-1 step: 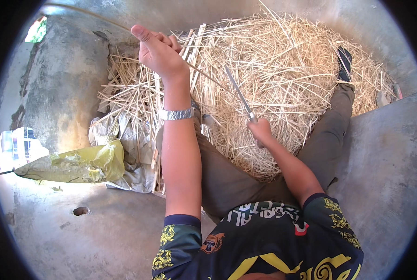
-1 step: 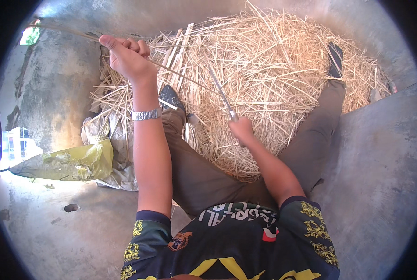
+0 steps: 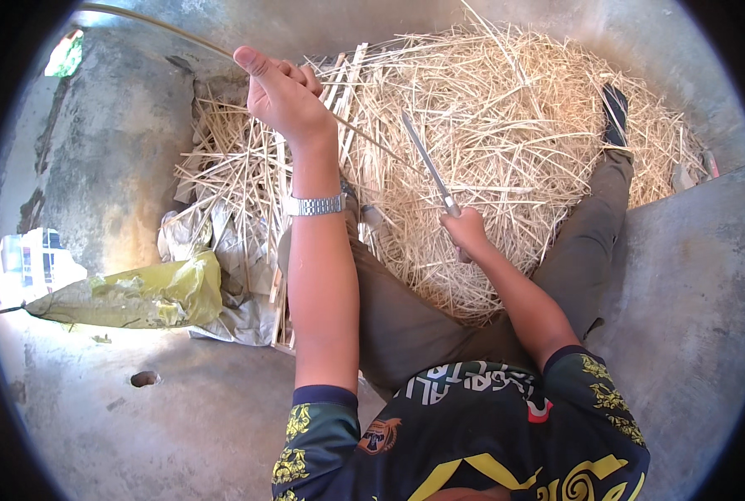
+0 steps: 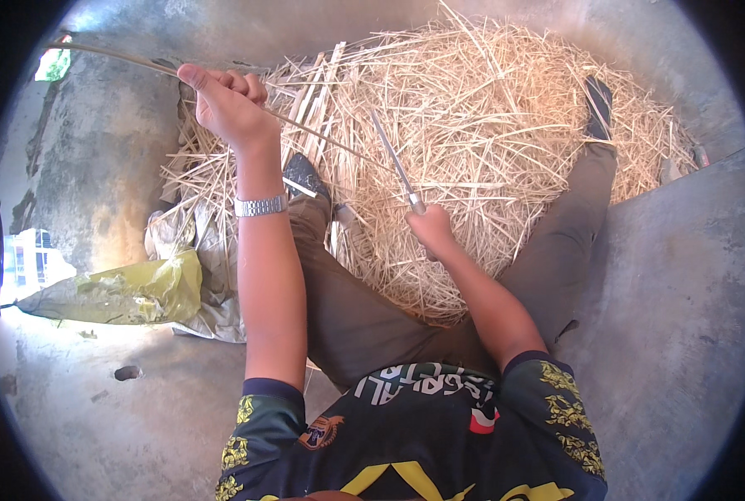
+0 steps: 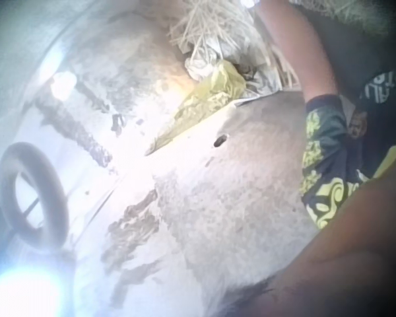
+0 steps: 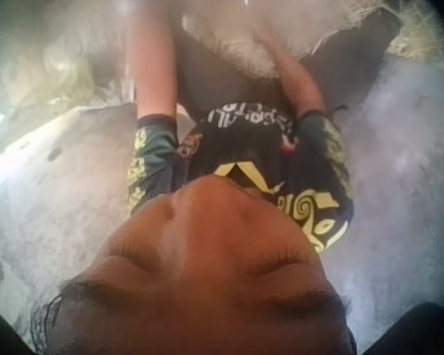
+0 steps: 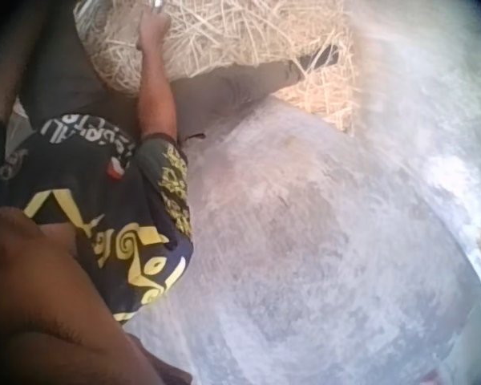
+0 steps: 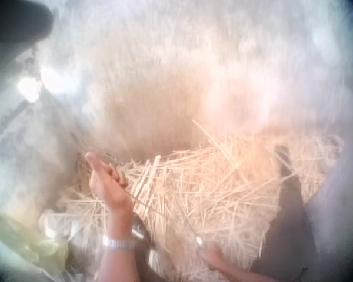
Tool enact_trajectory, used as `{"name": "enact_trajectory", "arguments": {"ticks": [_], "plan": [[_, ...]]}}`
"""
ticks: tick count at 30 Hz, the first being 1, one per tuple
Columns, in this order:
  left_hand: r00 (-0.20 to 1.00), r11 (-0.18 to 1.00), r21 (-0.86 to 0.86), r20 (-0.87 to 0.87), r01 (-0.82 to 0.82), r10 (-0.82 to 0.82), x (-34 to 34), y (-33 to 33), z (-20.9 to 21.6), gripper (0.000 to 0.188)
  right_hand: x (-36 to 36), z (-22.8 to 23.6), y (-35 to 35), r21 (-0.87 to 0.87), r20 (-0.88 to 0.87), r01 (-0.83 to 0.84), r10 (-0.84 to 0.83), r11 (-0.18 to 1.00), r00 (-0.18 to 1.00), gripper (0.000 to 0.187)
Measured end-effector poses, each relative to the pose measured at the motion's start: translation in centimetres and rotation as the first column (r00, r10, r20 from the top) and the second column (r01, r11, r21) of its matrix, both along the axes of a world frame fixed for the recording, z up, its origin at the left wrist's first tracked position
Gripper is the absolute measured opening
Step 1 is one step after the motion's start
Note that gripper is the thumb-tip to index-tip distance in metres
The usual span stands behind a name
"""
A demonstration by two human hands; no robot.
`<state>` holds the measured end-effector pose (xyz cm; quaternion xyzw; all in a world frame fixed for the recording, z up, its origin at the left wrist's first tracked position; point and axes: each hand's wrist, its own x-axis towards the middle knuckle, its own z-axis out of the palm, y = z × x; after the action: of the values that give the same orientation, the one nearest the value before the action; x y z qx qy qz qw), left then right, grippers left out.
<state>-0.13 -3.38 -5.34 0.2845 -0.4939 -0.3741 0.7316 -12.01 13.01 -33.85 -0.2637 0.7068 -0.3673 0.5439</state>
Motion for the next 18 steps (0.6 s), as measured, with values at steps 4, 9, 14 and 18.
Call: {"name": "enact_trajectory", "arguments": {"ticks": [4,9,14,18], "plan": [[1.0,1.0,0.009,-0.019,-0.019,0.019,0.3,-0.4,-0.2,0.065,-0.2,2.3,-0.4,-0.227,0.033,0.048,-0.042,0.973,0.999,0.021],[0.99,0.99,0.021,-0.02,0.138,-0.138,0.1,-0.6,-0.2,0.065,0.3,0.5,0.4,-0.106,0.304,-0.033,0.064,0.994,0.951,0.022],[0.979,0.98,0.005,-0.047,0.2,-0.2,0.0,-0.4,-0.1,0.066,0.1,-1.8,0.9,-0.072,-0.064,-0.137,0.133,0.988,0.989,0.019],[0.986,0.987,0.012,-0.039,0.161,-0.161,0.6,-0.5,-0.4,0.066,-0.3,2.0,-0.3,-0.184,-0.08,-0.048,0.033,0.982,0.996,0.019]]}}
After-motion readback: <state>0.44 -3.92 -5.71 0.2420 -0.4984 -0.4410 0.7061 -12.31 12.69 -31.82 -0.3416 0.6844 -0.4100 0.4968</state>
